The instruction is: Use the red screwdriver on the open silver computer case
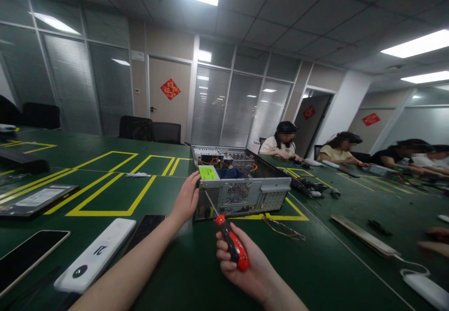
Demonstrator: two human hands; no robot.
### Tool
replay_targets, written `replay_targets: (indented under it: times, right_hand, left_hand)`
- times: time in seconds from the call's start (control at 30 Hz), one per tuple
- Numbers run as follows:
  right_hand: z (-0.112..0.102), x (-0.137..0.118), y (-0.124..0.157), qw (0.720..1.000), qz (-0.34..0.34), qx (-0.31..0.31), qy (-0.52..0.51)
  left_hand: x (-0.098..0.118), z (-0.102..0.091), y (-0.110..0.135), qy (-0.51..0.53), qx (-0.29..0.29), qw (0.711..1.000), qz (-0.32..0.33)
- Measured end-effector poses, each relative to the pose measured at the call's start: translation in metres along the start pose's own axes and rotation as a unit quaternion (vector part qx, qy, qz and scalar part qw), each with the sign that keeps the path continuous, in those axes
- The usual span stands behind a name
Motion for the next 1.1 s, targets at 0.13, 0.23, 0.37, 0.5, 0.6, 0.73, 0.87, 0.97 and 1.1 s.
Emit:
replay_targets:
  times: [0.13,0.23,0.37,0.5,0.6,0.73,0.87,0.97,1.1]
  right_hand:
    - [-0.001,0.001,-0.002,1.000,-0.005,-0.002,-0.002]
    - [0.001,0.000,-0.002,1.000,-0.002,-0.008,-0.012]
    - [0.004,0.001,0.000,1.000,0.000,-0.029,-0.006]
    - [0.008,0.005,0.003,0.998,-0.022,-0.044,0.038]
    - [0.009,0.007,0.004,0.997,-0.056,-0.024,0.052]
    - [0.009,0.010,0.004,0.997,-0.059,-0.006,0.059]
    - [0.008,0.009,0.003,0.997,-0.048,-0.024,0.061]
    - [0.007,0.008,0.002,0.997,-0.042,-0.032,0.061]
    - [0.007,0.006,0.002,0.997,-0.046,-0.026,0.060]
  left_hand:
    - [0.000,0.000,0.000,0.000,-0.001,1.000,-0.003]
    - [-0.001,0.001,0.000,0.002,-0.001,1.000,-0.004]
    - [-0.001,0.001,0.000,0.005,0.001,1.000,0.002]
    - [0.000,0.000,0.000,0.006,0.003,1.000,0.002]
    - [0.000,0.000,0.000,0.004,0.001,1.000,-0.001]
    - [0.000,0.000,0.000,0.002,0.000,1.000,-0.003]
    - [0.000,0.000,0.000,0.000,0.000,1.000,-0.002]
    - [0.000,0.000,0.000,0.000,-0.001,1.000,-0.002]
    - [0.000,0.000,0.000,0.003,-0.003,1.000,-0.005]
Point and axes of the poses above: each hand's wrist, its own y-axis away from the middle knuckle, its own z-axis out of the palm, x = y × z, the point moved 4 cm from there along -y, towards the middle knuckle, and after that the axes turned 11 degrees about -x, right-handed, at the moved point
